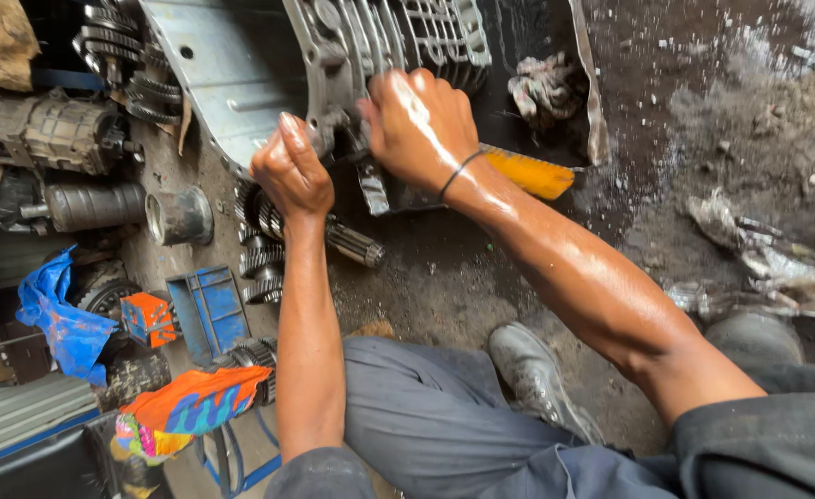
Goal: The person scrubs a large metal mechanical housing with a cloth, focusing on the internal grooves and surfaces. They repeatedly wipe and rub the component to remove grime and residue.
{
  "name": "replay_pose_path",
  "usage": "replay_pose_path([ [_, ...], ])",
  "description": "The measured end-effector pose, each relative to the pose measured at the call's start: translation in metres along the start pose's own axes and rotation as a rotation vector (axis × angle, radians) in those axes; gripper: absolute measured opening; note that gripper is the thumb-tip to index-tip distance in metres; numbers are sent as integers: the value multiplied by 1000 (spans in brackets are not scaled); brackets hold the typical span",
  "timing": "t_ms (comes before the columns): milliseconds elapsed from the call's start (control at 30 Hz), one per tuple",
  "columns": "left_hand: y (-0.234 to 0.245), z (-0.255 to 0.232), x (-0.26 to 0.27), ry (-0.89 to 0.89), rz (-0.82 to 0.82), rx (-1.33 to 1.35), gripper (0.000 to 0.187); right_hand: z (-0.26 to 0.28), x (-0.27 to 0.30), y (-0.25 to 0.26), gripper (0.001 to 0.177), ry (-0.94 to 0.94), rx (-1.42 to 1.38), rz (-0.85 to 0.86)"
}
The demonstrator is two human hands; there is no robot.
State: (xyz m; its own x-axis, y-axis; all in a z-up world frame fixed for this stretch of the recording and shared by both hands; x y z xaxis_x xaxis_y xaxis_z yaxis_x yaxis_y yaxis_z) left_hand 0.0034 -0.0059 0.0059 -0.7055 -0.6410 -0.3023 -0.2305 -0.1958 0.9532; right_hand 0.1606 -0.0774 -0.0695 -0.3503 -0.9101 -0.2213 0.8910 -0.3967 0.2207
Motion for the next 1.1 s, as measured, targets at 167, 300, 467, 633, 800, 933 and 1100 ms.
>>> replay_pose_path([
  [167,-2,1,-4,-28,-9,-9,47,8,4,11,24,-32,78,-43],
  [300,-4,3,-8,30,-3,6,49,8,-3,18,23,-51,-41,9],
  [467,-2,2,-7,13,-6,-4,51,12,-9,15,24,-99,-46,42],
  [633,-3,2,-4,45,9,-42,50,9,-4,7,23,89,16,-230],
  [800,-4,-3,-9,-2,-29,11,50,2,-1,6,19,-84,-46,23],
  [933,-3,-1,-12,67,-7,-23,50,7,-4,11,22,21,24,-196],
  [1100,-3,-1,-5,24,-10,11,49,10,-5,13,21,-77,-46,-15],
])
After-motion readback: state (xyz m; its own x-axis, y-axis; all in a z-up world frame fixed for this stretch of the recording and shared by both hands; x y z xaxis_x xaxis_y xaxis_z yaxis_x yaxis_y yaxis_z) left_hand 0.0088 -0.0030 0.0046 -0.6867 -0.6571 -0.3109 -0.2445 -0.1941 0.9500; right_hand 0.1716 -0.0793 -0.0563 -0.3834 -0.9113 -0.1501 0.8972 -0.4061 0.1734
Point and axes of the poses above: each hand's wrist, its own x-axis away from the middle knuckle, its own y-axis out of the back of the hand, z = x × y, the point moved 1 cm from there along -x, towards the middle knuckle, and after that the axes turned 7 degrees about z, right-handed, at the moved point
